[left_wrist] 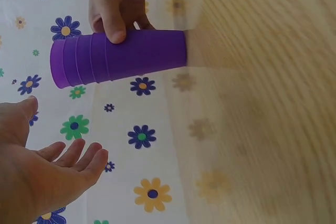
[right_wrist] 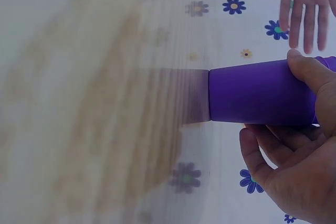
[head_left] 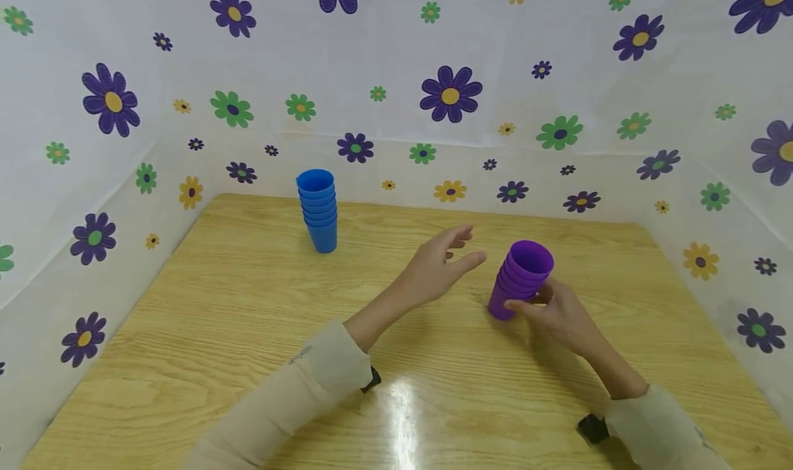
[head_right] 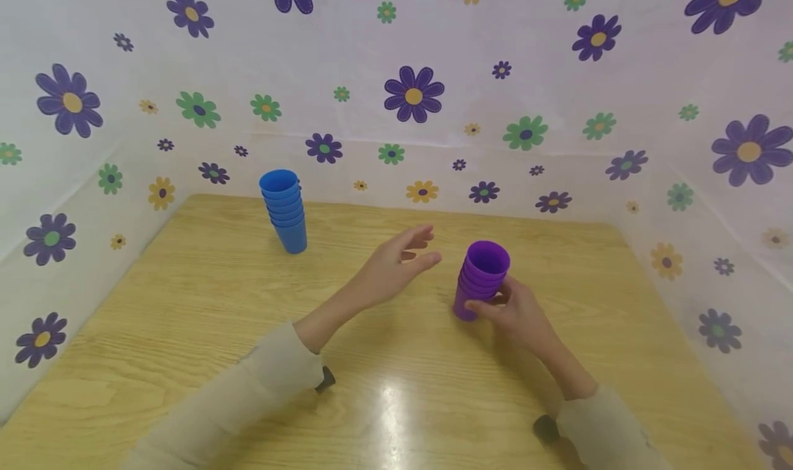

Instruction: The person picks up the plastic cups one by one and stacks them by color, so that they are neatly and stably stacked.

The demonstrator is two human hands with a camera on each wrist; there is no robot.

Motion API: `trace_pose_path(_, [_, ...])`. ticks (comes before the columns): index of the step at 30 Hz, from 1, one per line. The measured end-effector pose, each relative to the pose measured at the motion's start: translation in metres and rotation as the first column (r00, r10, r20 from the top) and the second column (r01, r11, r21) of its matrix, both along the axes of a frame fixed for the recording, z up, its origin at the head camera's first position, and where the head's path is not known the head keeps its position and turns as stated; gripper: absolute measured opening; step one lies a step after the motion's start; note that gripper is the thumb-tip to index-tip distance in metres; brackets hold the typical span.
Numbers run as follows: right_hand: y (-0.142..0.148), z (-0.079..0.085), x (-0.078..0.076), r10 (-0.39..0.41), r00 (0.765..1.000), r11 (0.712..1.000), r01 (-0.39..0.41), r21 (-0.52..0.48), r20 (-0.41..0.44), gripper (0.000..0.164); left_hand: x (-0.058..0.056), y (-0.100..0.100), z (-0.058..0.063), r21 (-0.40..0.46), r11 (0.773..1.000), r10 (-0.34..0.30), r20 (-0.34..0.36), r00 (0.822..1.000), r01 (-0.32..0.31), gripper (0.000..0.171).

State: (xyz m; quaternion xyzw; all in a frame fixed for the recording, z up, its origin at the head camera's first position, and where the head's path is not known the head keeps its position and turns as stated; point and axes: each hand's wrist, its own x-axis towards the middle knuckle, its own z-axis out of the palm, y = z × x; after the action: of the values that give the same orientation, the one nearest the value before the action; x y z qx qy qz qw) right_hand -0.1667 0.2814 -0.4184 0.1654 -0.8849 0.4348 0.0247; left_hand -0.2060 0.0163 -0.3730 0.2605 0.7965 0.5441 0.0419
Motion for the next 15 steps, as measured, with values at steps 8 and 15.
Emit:
trace_pose_path(8, [-0.001,0.004,-0.014,-0.022,1.000,0.999,0.023,-0.041,0.016,0.045,-0.002,-0.025,-0.013,-0.049,0.998,0.039,0.038,0.999,-0.037,0.069])
trace_pose_path(15, [-0.004,0.004,-0.031,-0.048,0.998,0.998,0.050,-0.044,0.029,0.048,-0.002,-0.041,-0.018,-0.076,0.995,0.069,0.063,0.996,-0.064,0.071])
